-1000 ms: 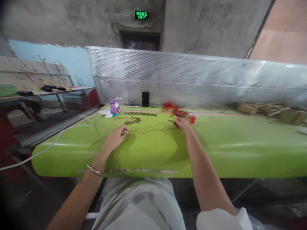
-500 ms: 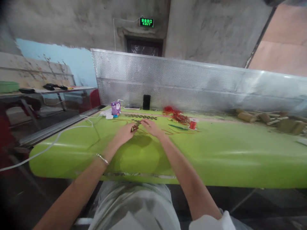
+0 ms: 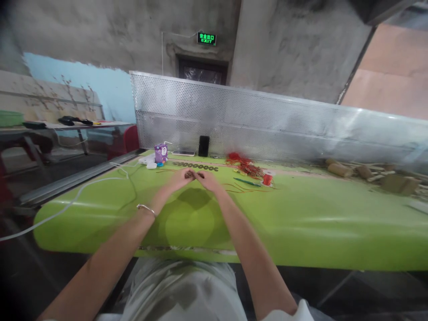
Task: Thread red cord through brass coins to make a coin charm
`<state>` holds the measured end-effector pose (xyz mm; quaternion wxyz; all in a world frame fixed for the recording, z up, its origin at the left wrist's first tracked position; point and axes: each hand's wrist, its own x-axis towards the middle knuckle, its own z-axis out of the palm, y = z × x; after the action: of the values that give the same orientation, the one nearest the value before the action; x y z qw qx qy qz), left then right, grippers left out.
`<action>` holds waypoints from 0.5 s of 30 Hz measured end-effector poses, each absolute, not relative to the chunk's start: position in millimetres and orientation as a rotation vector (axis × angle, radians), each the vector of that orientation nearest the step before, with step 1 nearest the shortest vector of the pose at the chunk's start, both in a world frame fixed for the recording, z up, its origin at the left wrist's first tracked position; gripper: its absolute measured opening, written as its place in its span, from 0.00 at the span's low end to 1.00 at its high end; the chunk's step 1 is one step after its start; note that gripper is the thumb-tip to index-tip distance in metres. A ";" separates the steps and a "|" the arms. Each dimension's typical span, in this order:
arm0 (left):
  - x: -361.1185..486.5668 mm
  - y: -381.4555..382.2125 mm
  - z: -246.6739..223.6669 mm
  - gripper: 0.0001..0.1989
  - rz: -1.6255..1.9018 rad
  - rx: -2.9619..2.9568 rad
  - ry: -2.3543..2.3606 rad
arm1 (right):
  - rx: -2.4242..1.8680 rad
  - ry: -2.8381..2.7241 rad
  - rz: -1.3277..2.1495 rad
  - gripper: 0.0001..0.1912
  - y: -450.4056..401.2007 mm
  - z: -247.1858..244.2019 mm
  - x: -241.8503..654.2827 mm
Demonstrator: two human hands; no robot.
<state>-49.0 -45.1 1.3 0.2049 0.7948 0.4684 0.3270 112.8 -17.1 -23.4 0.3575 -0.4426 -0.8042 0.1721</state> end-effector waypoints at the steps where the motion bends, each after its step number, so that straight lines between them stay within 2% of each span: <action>1: -49.3 -43.9 0.4 0.14 0.914 2.200 1.308 | -1.143 -2.081 0.434 0.14 -17.7 -23.5 112.5; 9: -52.6 -39.2 -6.3 0.14 0.846 2.101 1.337 | -1.171 -2.086 0.321 0.13 -34.3 -22.1 111.9; 15: -51.8 -39.7 -9.7 0.14 0.935 2.143 1.308 | -1.143 -1.965 0.126 0.10 -91.9 15.7 94.6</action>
<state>-51.8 -39.7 -9.7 0.2290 0.7787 0.4753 0.3397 94.6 -91.9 15.7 0.4190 -0.4558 -0.7837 0.0502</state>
